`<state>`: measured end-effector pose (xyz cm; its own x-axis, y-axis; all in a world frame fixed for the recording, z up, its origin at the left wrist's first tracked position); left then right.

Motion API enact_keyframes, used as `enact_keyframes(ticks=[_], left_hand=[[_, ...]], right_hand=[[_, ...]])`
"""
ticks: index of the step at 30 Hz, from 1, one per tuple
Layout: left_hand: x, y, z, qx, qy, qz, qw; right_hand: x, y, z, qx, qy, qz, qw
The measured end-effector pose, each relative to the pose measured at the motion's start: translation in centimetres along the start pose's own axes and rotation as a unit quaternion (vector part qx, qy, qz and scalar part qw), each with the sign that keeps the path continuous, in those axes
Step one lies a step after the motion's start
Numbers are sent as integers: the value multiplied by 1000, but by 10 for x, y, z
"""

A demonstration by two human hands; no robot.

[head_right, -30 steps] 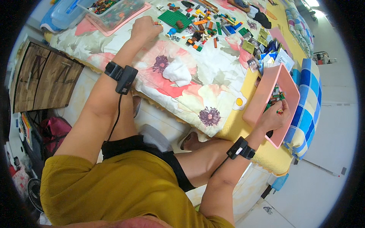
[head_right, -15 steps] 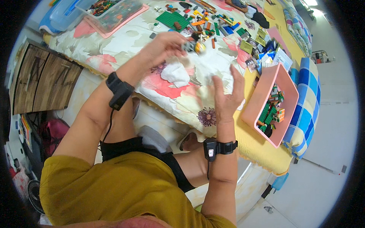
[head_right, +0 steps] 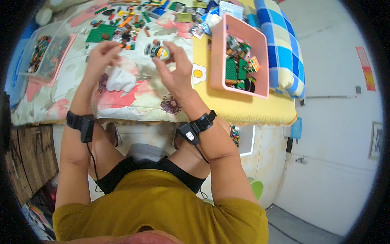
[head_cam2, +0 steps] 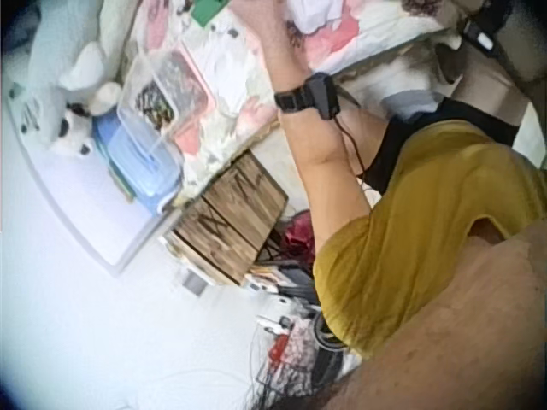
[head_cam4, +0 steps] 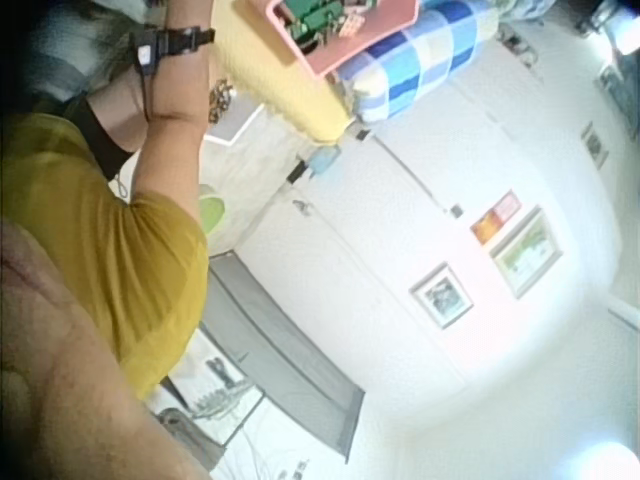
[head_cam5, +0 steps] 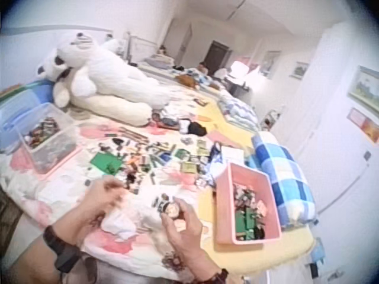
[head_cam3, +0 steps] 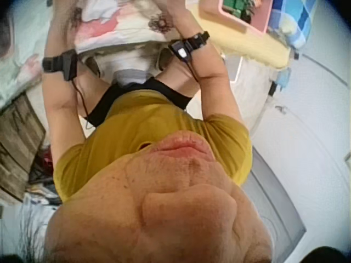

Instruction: The person assembles small plastic toy pieces on a low floral-patterned surface. They pick up individual pieces, connect them to a green baseplate, and place completed subassemblies into a pink bin.

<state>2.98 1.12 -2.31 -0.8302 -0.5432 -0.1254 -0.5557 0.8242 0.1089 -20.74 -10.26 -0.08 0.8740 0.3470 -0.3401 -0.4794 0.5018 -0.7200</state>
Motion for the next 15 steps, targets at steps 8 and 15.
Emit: enact_keyframes(ticks=[8,15], left_hand=[[-92,-28,10,27,-253,-269,929],[-86,-29,20,-113,-479,-198,847]], right_hand=[[-132,-32,-37,60,77,-283,954],[-197,-5,-83,267,268,-184,907]])
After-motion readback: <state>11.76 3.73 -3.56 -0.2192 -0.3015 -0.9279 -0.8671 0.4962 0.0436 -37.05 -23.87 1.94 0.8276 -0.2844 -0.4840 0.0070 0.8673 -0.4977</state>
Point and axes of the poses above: each hand's wrist, its own y-axis away from the middle knuckle, its own x-axis out of the palm, z = x × y, the point moved 1 cm from there along -y, towards the middle knuckle, and after that the axes turned 7 degrees about -x, right-handed, at the moved point
